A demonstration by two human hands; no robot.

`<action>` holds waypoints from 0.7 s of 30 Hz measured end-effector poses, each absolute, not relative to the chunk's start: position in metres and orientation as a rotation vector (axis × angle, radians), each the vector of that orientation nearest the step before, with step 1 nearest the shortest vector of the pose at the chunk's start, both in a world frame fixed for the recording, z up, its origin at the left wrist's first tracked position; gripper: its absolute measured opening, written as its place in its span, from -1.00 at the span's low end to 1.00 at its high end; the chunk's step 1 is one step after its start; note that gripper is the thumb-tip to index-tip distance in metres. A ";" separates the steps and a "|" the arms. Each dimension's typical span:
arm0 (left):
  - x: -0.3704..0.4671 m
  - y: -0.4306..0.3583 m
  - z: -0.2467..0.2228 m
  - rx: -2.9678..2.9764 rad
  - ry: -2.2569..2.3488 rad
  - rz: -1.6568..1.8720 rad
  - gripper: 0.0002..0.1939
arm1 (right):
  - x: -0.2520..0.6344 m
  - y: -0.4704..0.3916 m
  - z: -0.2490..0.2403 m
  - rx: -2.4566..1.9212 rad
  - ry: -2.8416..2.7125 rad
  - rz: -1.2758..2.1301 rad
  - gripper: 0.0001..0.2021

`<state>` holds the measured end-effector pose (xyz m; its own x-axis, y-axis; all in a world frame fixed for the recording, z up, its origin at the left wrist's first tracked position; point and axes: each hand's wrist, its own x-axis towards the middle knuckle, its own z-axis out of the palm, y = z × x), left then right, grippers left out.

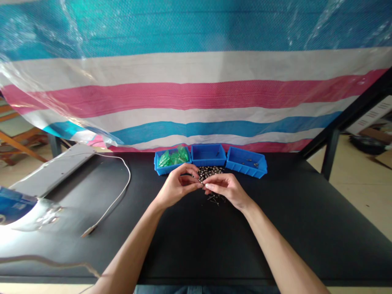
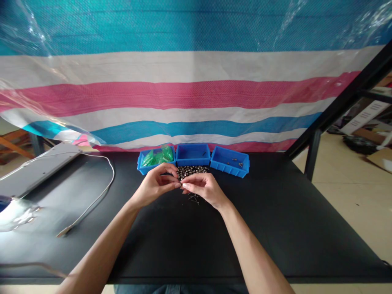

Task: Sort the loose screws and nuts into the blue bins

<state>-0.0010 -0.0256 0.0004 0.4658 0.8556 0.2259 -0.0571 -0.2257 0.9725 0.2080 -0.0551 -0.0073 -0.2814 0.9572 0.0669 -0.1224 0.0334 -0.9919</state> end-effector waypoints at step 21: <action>-0.017 -0.010 -0.026 2.335 1.359 0.726 -0.71 | 0.225 -0.035 -0.022 -1.107 -0.814 0.541 -0.55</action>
<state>-0.0168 -0.0102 -0.0260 0.4112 0.8747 0.2566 0.6997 -0.4833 0.5261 0.2252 -0.0349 -0.0215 0.6029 0.7393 0.3000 0.0098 0.3691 -0.9293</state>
